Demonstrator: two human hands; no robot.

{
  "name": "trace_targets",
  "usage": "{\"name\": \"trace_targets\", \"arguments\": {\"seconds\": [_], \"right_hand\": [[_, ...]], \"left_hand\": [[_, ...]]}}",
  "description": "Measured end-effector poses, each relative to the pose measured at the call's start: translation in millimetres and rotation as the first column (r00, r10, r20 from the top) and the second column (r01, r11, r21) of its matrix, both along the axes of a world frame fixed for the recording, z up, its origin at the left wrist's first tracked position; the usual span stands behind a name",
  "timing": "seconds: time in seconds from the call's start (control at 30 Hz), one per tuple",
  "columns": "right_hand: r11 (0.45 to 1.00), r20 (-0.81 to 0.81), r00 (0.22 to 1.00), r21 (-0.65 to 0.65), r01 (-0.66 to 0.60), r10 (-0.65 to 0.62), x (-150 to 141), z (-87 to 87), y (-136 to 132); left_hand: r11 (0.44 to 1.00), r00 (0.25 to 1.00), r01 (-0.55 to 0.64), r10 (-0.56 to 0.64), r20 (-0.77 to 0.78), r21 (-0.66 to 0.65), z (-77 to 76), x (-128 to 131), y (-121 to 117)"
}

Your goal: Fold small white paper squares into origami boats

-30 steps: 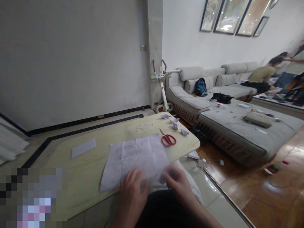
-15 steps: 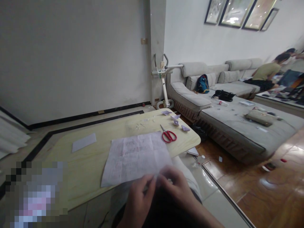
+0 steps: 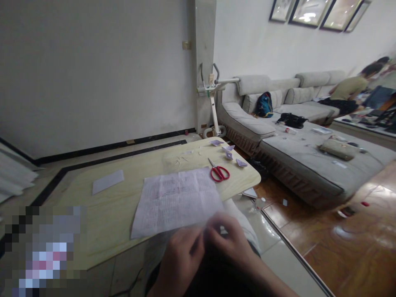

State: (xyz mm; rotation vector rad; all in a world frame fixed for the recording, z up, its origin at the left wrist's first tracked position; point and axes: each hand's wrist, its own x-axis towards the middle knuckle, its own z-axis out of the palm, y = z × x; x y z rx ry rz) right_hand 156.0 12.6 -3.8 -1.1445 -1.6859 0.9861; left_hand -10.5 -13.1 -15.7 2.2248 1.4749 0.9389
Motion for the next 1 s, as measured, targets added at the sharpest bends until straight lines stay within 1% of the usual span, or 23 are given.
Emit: {"name": "trace_targets", "arguments": {"seconds": [0.17,0.33,0.4,0.5,0.57,0.63,0.7,0.77,0.87,0.93,1.0], "right_hand": [[1.000,0.031,1.000,0.022,0.001,-0.002,0.7,-0.9,0.1],[0.998,0.064,0.998,0.067,0.016,-0.021,-0.1,-3.2,-1.4],[0.994,0.083,0.996,0.103,0.019,-0.027,-0.7,-4.2,-2.1],[0.981,0.144,0.988,0.192,0.029,-0.058,-2.8,-5.8,-2.8],[0.973,0.178,0.980,0.226,0.048,-0.089,-5.0,-6.9,-2.8],[0.978,0.184,0.979,0.205,0.046,-0.085,-7.1,-8.2,-2.5],[0.985,0.181,0.982,0.168,0.030,-0.061,-8.4,-10.1,-2.1],[0.986,0.190,0.979,0.165,0.039,-0.070,-8.7,-13.0,-1.7],[0.973,0.202,0.972,0.221,0.073,-0.118,-8.4,-17.0,-1.2],[0.958,0.193,0.971,0.276,0.081,-0.138,-8.5,-17.6,-0.5],[0.934,0.182,0.972,0.347,0.081,-0.152,-9.1,-16.1,0.3]], "left_hand": [[0.999,0.998,0.033,-0.033,-0.053,0.003,-0.8,-1.4,0.0],[0.998,0.991,0.048,-0.041,-0.128,0.050,-2.3,-1.9,0.3],[0.994,0.987,0.055,-0.041,-0.155,0.090,-0.8,-1.2,0.0],[0.990,0.986,0.069,-0.048,-0.162,0.126,2.2,1.2,0.3],[0.992,0.993,0.024,-0.010,-0.115,0.125,2.3,3.2,1.5],[0.987,0.997,-0.062,0.069,-0.047,0.151,0.0,4.6,3.2],[0.970,0.989,-0.146,0.149,-0.003,0.196,-3.8,5.1,4.6],[0.955,0.981,-0.191,0.194,0.009,0.226,-7.6,4.9,5.1],[0.959,0.975,-0.221,0.221,0.021,0.177,-10.5,5.1,4.3],[0.972,0.974,-0.223,0.220,0.051,0.068,-11.2,6.0,3.8],[0.975,0.970,-0.203,0.212,0.115,-0.085,-11.7,7.5,4.2]]}}
